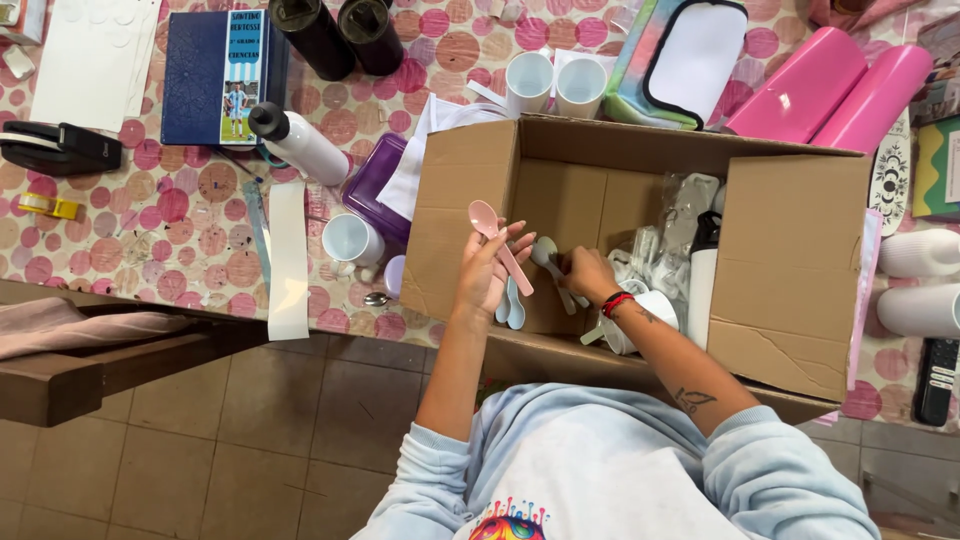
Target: Packing various items like mugs, bottles, and pouches into a cardboard box for shipping
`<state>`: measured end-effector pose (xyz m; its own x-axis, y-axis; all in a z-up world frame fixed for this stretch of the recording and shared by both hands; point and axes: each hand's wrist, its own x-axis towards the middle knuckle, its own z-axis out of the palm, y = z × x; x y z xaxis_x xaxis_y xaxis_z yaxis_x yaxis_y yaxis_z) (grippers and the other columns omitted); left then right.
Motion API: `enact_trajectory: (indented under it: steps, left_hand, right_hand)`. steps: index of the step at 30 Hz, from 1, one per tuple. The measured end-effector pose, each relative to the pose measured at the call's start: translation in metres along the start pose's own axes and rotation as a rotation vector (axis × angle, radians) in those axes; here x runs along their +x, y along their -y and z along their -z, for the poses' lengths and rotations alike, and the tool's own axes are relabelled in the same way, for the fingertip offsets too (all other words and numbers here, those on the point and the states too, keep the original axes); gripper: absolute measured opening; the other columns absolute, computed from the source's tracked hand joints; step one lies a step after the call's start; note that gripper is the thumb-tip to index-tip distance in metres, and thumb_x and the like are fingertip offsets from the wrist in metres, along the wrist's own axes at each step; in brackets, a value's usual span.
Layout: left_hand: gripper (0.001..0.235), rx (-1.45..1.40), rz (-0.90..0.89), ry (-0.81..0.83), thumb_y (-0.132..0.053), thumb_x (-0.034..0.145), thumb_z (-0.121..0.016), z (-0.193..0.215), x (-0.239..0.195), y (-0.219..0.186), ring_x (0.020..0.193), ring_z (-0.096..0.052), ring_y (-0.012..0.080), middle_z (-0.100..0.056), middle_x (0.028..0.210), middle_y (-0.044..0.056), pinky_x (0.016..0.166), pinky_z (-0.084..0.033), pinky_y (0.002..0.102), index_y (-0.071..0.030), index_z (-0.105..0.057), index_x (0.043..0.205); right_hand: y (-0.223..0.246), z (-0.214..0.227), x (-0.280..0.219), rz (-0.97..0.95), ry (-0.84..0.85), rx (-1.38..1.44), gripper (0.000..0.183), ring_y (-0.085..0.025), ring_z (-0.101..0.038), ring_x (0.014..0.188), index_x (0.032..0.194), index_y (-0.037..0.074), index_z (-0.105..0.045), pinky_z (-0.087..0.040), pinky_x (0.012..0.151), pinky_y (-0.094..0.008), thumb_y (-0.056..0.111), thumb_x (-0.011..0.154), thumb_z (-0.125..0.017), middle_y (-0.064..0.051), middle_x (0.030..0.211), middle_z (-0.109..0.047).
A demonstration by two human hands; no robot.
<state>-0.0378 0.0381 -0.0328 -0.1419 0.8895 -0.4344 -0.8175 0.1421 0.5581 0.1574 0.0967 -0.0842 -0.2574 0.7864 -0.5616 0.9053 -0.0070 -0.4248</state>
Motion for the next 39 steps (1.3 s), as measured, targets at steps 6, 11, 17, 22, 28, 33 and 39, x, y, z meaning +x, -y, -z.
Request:
enact_trajectory:
  steps: [6, 11, 17, 22, 28, 33, 39]
  left_hand:
    - [0.032, -0.046, -0.028, -0.021, -0.009, 0.099, -0.064, -0.008, -0.01, -0.014, 0.104, -0.074, 0.0386, -0.07, 0.122, 0.021, 0.086, -0.066, 0.047, -0.007, -0.049, 0.128]
    - [0.034, -0.068, -0.029, -0.031, -0.008, 0.098, -0.064, -0.008, -0.014, -0.021, 0.106, -0.073, 0.0391, -0.069, 0.124, 0.021, 0.088, -0.065, 0.046, -0.008, -0.047, 0.128]
    - [0.034, -0.061, -0.003, -0.019, -0.009, 0.099, -0.064, 0.0, -0.02, -0.025, 0.107, -0.073, 0.0389, -0.069, 0.124, 0.021, 0.088, -0.065, 0.047, -0.007, -0.049, 0.129]
    - [0.037, -0.039, 0.059, 0.014, -0.019, 0.101, -0.063, 0.007, -0.023, -0.027, 0.108, -0.073, 0.0394, -0.068, 0.128, 0.022, 0.088, -0.065, 0.05, -0.007, -0.053, 0.134]
    - [0.051, -0.05, 0.148, 0.048, -0.042, 0.107, -0.051, -0.002, -0.019, -0.013, 0.117, -0.067, 0.0429, -0.064, 0.136, 0.022, 0.095, -0.061, 0.053, -0.006, -0.054, 0.143]
    - [0.023, 0.104, -0.012, -0.072, -0.033, 0.108, -0.053, -0.018, -0.019, -0.003, 0.094, -0.075, 0.0342, -0.073, 0.108, 0.019, 0.082, -0.065, 0.048, -0.009, -0.055, 0.109]
    - [0.051, 0.064, 0.038, -0.045, -0.056, 0.105, -0.052, -0.028, -0.013, 0.007, 0.097, -0.066, 0.0167, -0.067, 0.111, 0.002, 0.08, -0.059, 0.029, -0.016, -0.063, 0.133]
  right_hand:
    - [0.021, -0.008, -0.001, 0.038, -0.154, -0.098, 0.036, -0.052, -0.072, 0.095, 0.097, -0.002, -0.076, -0.06, 0.082, -0.057, 0.028, 0.078, -0.083, -0.029, 0.093, -0.074]
    - [0.031, -0.022, -0.005, 0.088, -0.229, 0.144, 0.029, -0.056, -0.069, 0.099, 0.105, -0.007, -0.067, -0.058, 0.086, -0.061, 0.006, 0.079, -0.073, -0.034, 0.097, -0.071]
    - [0.017, -0.027, 0.008, 0.007, -0.052, 0.251, 0.034, -0.043, -0.073, 0.103, 0.108, 0.006, -0.076, -0.06, 0.086, -0.051, 0.013, 0.075, -0.075, -0.022, 0.104, -0.076]
    - [0.02, 0.027, -0.002, 0.132, -0.216, 0.193, 0.021, -0.038, -0.074, 0.094, 0.1, 0.009, -0.078, -0.061, 0.075, -0.051, 0.015, 0.08, -0.075, -0.016, 0.094, -0.078]
    - [0.085, 0.092, -0.083, 0.761, -0.708, 0.455, 0.031, -0.027, -0.073, 0.091, 0.098, 0.01, -0.072, -0.06, 0.08, -0.034, -0.012, 0.076, -0.072, -0.007, 0.098, -0.074]
    - [0.116, 0.101, -0.106, 0.723, -0.663, 0.373, 0.018, -0.035, -0.07, 0.067, 0.099, 0.009, -0.059, -0.055, 0.062, -0.039, 0.024, 0.098, -0.07, -0.014, 0.07, -0.066]
    - [0.124, 0.107, -0.088, 0.378, -0.235, 0.161, 0.033, -0.047, -0.072, 0.083, 0.113, 0.017, -0.047, -0.055, 0.08, -0.056, 0.033, 0.09, -0.066, -0.018, 0.078, -0.073]
